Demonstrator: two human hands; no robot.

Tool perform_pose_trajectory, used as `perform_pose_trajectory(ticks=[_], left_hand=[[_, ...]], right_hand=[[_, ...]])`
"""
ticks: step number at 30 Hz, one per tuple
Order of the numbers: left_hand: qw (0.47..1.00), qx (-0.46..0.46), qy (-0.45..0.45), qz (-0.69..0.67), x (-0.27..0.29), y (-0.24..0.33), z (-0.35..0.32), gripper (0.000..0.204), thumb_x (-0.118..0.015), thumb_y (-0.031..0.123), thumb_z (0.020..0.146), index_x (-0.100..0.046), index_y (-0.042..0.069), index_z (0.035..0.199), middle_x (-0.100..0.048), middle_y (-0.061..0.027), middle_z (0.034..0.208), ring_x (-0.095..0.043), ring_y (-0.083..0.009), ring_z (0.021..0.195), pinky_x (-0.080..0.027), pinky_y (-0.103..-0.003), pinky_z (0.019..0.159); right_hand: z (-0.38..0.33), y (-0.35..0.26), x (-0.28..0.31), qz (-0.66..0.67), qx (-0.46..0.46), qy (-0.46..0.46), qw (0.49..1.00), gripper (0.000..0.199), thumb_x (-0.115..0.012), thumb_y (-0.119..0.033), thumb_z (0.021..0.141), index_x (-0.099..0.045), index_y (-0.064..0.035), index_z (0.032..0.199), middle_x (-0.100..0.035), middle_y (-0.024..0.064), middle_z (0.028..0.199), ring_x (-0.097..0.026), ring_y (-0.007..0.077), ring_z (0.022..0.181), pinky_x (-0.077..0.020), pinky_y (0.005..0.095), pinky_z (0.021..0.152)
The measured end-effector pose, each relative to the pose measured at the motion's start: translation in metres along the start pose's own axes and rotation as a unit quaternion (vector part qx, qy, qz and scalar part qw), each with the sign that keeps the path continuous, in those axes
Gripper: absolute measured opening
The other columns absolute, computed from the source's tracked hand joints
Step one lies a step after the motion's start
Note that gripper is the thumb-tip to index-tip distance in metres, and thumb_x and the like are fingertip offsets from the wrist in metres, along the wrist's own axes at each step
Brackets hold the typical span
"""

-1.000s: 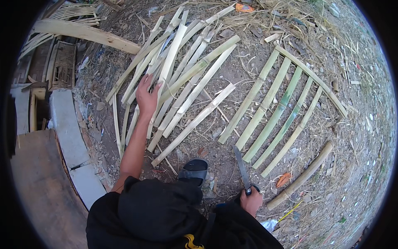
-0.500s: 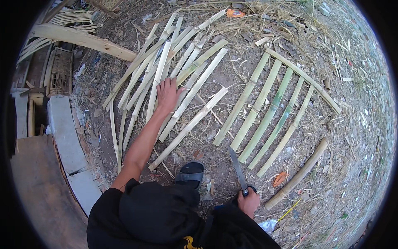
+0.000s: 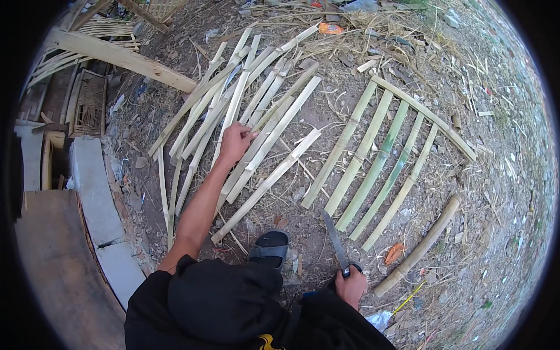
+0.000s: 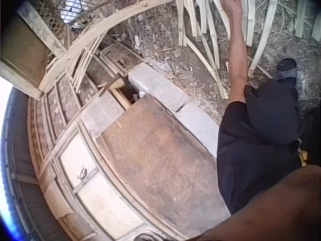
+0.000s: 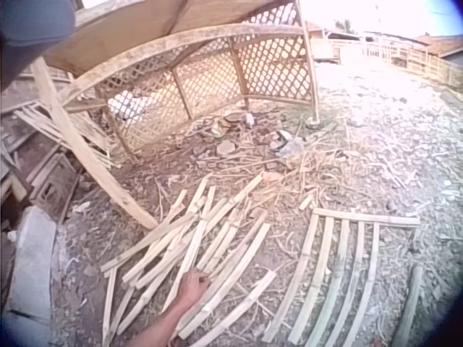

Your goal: The person hammers bamboo slats into a frame using a wooden log as a mallet. The person trims a bamboo slat using a machete.

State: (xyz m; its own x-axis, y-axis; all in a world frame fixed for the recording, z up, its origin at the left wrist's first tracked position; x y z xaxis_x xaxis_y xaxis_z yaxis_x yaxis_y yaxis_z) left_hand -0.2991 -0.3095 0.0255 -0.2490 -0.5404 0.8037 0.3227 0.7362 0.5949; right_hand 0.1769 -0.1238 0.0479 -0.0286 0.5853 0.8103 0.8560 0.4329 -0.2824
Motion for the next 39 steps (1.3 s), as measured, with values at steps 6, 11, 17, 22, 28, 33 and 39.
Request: perform_pose_trajectory(ticks=[6, 11, 17, 22, 28, 33, 39], left_hand=[[0.983, 0.004, 0.013, -0.185, 0.013, 0.023, -0.004, 0.026, -0.069, 0.017, 0.091, -0.067, -0.003, 0.107, -0.069, -0.0155, 0.091, -0.070, -0.0212, 0.072, -0.053, -0.031, 0.062], [0.920, 0.037, -0.096, -0.379, 0.019, 0.049, -0.006, 0.027, -0.063, 0.014, 0.096, -0.061, -0.003, 0.117, -0.071, -0.0103, 0.089, -0.063, -0.0102, 0.067, -0.052, -0.026, 0.059], [0.964, 0.043, -0.068, -0.252, 0.036, 0.065, -0.015, 0.049, -0.083, 0.016, 0.080, -0.061, -0.003, 0.119, -0.070, -0.0125, 0.098, -0.063, -0.0081, 0.071, -0.046, -0.021, 0.046], [0.992, -0.084, 0.086, 0.043, 0.049, 0.017, -0.002, 0.036, -0.071, 0.027, 0.089, -0.066, -0.001, 0.111, -0.066, -0.0178, 0.108, -0.065, -0.0307, 0.097, -0.048, -0.044, 0.085], [0.939, 0.075, 0.105, 0.317, 0.061, -0.098, -0.003, 0.052, -0.062, 0.030, 0.093, -0.046, 0.003, 0.134, -0.058, -0.0191, 0.120, -0.055, -0.0364, 0.113, -0.039, -0.054, 0.095], [0.950, 0.071, 0.045, 0.300, 0.072, -0.109, -0.003, 0.047, -0.063, 0.028, 0.093, -0.052, 0.003, 0.131, -0.062, -0.0185, 0.113, -0.059, -0.0344, 0.109, -0.038, -0.049, 0.097], [0.995, 0.086, 0.038, 0.034, 0.102, -0.078, -0.007, 0.037, -0.052, 0.030, 0.101, -0.066, -0.005, 0.096, -0.065, -0.0133, 0.072, -0.059, -0.0264, 0.048, -0.045, -0.038, 0.048]], right_hand=[[0.002, -0.001, 0.000, 0.009, -0.009, -0.005, 1.000, 0.028, -0.069, -0.028, 0.076, -0.062, -0.0014, 0.074, -0.063, 0.0243, 0.068, -0.063, 0.0456, 0.071, -0.0496, 0.0512, 0.065], [0.001, -0.001, -0.004, 0.013, 0.001, -0.002, 1.000, 0.028, -0.069, -0.028, 0.075, -0.061, -0.0020, 0.072, -0.062, 0.0225, 0.064, -0.063, 0.0443, 0.067, -0.0492, 0.0506, 0.062], [0.001, 0.004, -0.005, 0.010, 0.002, 0.009, 1.000, 0.028, -0.069, -0.028, 0.075, -0.062, -0.0021, 0.072, -0.062, 0.0221, 0.064, -0.063, 0.0439, 0.066, -0.0489, 0.0503, 0.062], [0.002, 0.004, -0.004, 0.015, 0.001, 0.000, 1.000, 0.027, -0.069, -0.028, 0.075, -0.063, -0.0022, 0.073, -0.062, 0.0223, 0.064, -0.063, 0.0441, 0.067, -0.0493, 0.0503, 0.062], [0.001, -0.001, -0.003, 0.019, 0.003, -0.003, 1.000, 0.026, -0.069, -0.027, 0.075, -0.063, -0.0021, 0.074, -0.063, 0.0224, 0.066, -0.064, 0.0441, 0.069, -0.0500, 0.0506, 0.063], [0.002, -0.001, -0.002, 0.031, 0.001, -0.013, 0.999, 0.025, -0.069, -0.026, 0.074, -0.064, -0.0017, 0.074, -0.063, 0.0231, 0.067, -0.064, 0.0447, 0.070, -0.0503, 0.0506, 0.063], [0.001, -0.004, 0.003, 0.020, 0.016, 0.007, 1.000, 0.025, -0.069, -0.025, 0.073, -0.063, -0.0005, 0.074, -0.063, 0.0247, 0.068, -0.064, 0.0449, 0.070, -0.0501, 0.0508, 0.063]])
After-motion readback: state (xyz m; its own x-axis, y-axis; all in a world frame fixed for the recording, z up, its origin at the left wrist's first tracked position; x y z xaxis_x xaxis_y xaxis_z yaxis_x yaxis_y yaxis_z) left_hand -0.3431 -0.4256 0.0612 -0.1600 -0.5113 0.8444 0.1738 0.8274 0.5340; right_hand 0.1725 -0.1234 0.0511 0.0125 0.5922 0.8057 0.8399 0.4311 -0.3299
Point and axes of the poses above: each hand's wrist, its own z-axis towards the middle knuckle, its own x-axis out of the back of the hand, y = z × x, the point moved 4 cm from there along z, towards the middle knuckle
